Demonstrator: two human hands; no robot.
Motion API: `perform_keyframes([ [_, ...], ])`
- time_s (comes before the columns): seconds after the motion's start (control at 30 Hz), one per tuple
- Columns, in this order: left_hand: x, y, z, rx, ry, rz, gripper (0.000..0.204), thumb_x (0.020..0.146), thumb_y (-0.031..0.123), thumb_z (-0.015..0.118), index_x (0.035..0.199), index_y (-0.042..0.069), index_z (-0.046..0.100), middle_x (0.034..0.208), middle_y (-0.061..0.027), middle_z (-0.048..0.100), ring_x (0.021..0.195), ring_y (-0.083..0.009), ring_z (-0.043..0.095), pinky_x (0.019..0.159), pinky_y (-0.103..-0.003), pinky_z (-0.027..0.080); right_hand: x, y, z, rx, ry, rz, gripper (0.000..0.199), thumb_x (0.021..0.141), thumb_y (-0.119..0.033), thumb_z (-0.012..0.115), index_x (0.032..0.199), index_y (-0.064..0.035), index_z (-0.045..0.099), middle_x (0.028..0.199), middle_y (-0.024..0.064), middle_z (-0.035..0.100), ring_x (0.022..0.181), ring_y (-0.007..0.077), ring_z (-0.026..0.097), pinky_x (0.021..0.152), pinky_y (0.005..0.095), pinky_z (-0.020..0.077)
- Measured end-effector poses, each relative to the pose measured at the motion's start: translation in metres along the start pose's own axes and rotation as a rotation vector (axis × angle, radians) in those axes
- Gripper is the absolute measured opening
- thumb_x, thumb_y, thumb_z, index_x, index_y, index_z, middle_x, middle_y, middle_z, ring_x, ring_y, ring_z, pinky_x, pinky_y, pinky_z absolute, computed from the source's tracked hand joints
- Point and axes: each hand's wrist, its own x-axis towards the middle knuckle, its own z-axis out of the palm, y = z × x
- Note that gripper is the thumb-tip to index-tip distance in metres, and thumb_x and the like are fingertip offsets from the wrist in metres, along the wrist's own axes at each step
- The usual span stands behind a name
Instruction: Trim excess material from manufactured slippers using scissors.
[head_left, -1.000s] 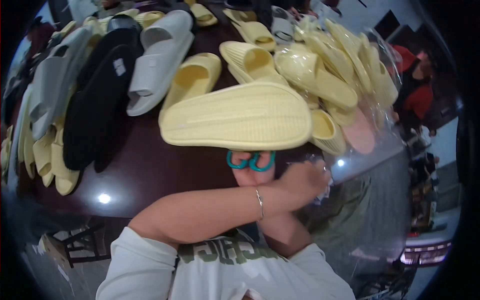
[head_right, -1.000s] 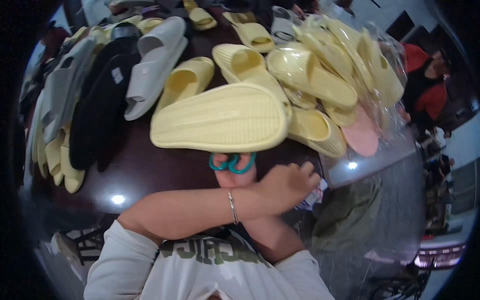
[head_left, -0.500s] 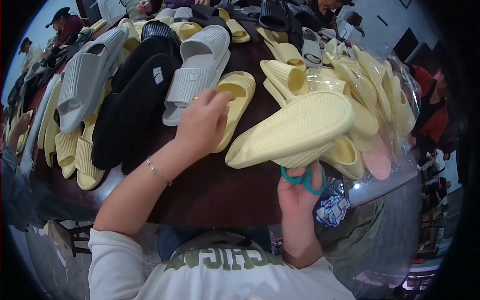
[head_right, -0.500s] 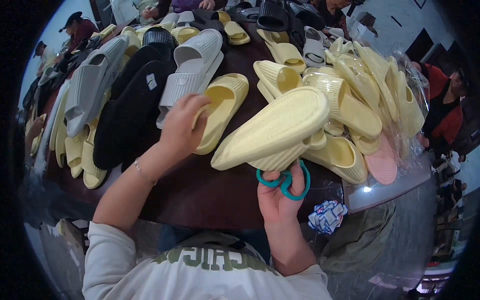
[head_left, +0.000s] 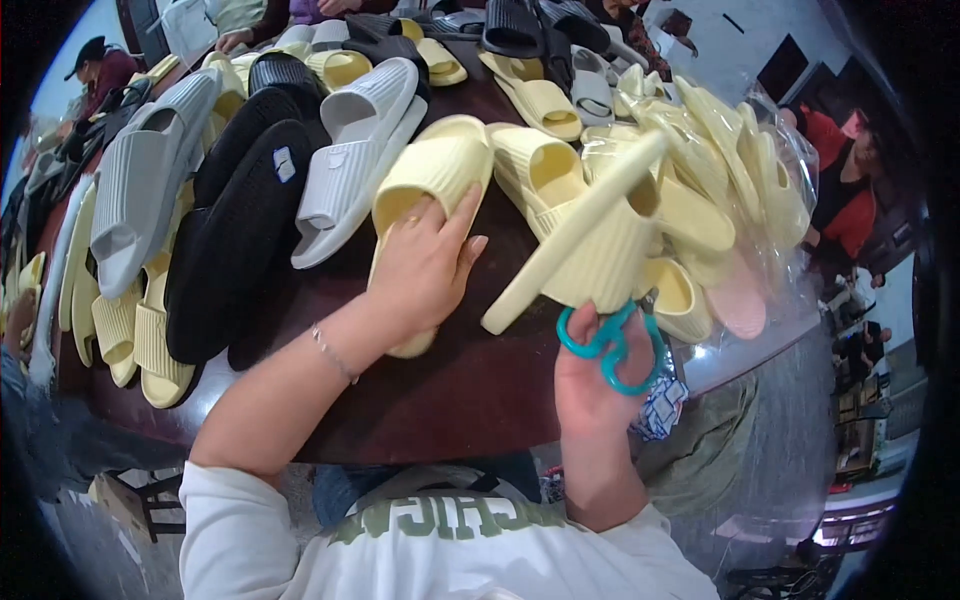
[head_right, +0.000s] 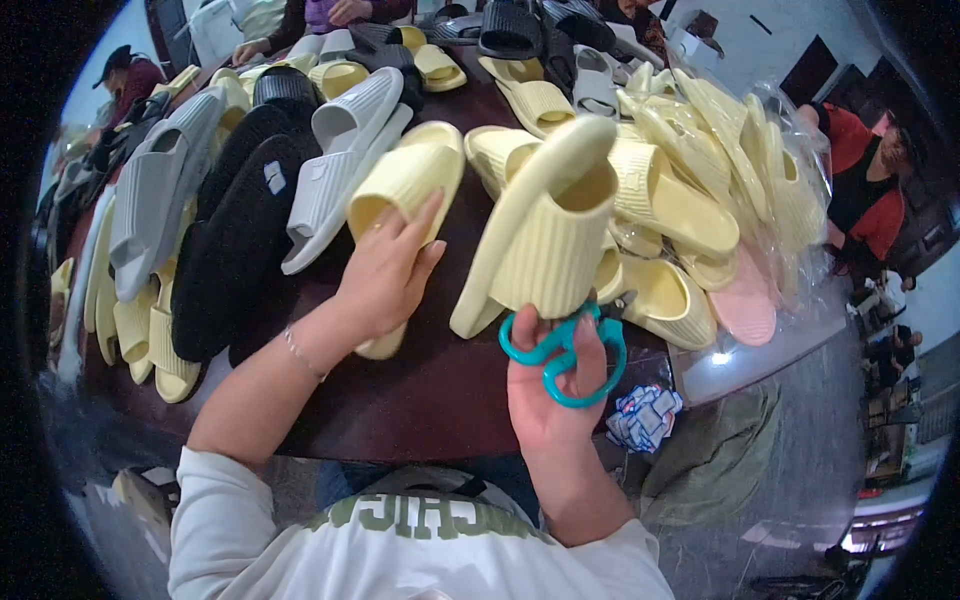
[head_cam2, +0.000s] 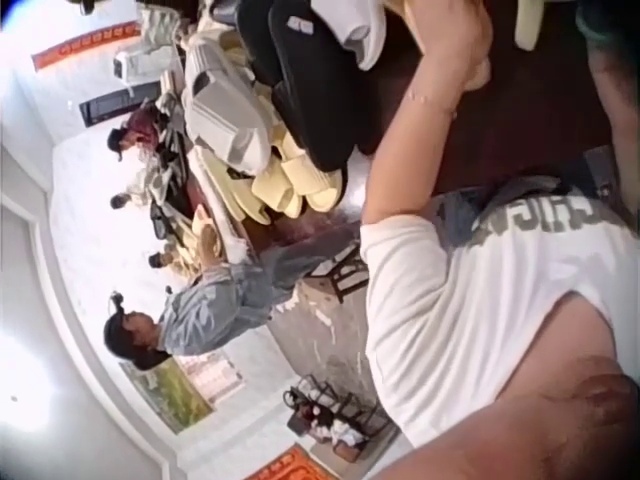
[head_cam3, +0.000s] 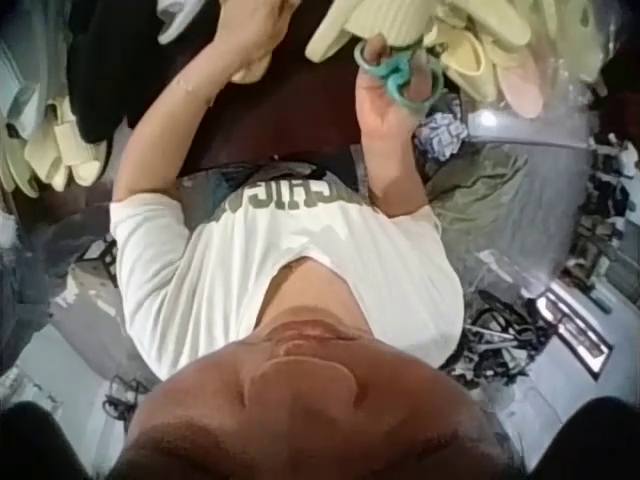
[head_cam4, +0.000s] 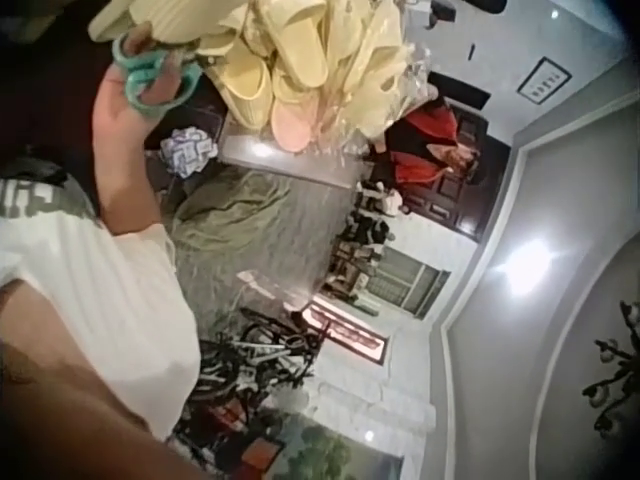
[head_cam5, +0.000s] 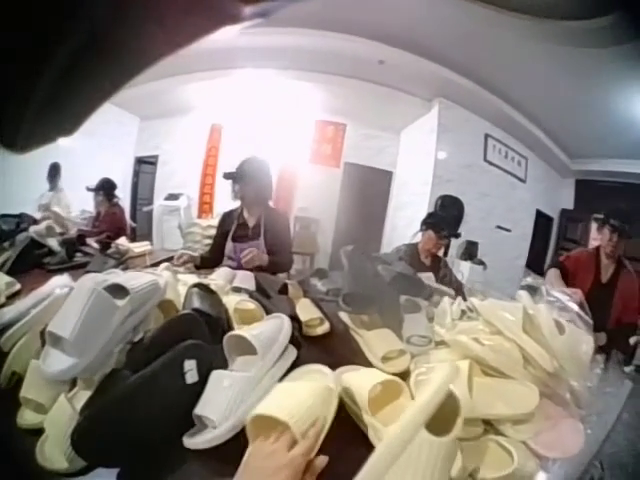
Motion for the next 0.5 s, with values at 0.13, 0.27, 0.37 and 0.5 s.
perform_keyframes([
  [0.13, -0.026, 0.034, -0.023, 0.219, 0.286, 0.150, 0.056, 0.083, 0.023, 0.055, 0.129, -0.003, 0.036, 0.106, -0.0249, 0.051, 0.100, -0.0385, 0.049, 0.087, -0.044, 0.038, 0.006, 0.023, 0.015, -0.227, -0.031, -0.028, 0.031, 0.087, -0.013, 0.054, 0.114, -0.0013, 0.048, 0.112, 0.0119, 0.058, 0.100, 0.0194, 0.057, 0.086, 0.0359, 0.0484],
  [0.27, -0.027, 0.031, -0.027, 0.115, 0.262, -0.024, 0.058, 0.081, 0.020, 0.057, 0.130, -0.002, 0.035, 0.105, -0.0234, 0.051, 0.100, -0.0358, 0.050, 0.086, -0.040, 0.038, 0.002, 0.039, 0.030, -0.555, -0.026, 0.052, 0.035, 0.086, -0.016, 0.057, 0.116, -0.0034, 0.044, 0.101, 0.0132, 0.061, 0.087, 0.0195, 0.060, 0.078, 0.0326, 0.0494],
  [0.37, -0.025, 0.003, -0.019, -0.160, 0.226, -0.159, 0.058, 0.080, 0.018, 0.058, 0.130, 0.000, 0.036, 0.107, -0.0214, 0.051, 0.101, -0.0324, 0.050, 0.085, -0.037, 0.040, -0.006, 0.043, 0.037, -0.688, -0.068, 0.203, 0.039, 0.085, -0.016, 0.058, 0.118, -0.0046, 0.040, 0.094, 0.0145, 0.062, 0.079, 0.0200, 0.061, 0.071, 0.0301, 0.0498],
  [0.5, -0.028, -0.026, -0.036, -0.704, 0.324, -0.211, 0.053, 0.080, 0.017, 0.060, 0.128, 0.004, 0.041, 0.115, -0.0169, 0.052, 0.102, -0.0251, 0.054, 0.080, -0.034, 0.045, -0.015, 0.023, 0.040, -0.688, -0.329, 0.419, 0.044, 0.082, -0.009, 0.060, 0.119, -0.0051, 0.036, 0.088, 0.0140, 0.061, 0.072, 0.0189, 0.061, 0.064, 0.0276, 0.0500],
])
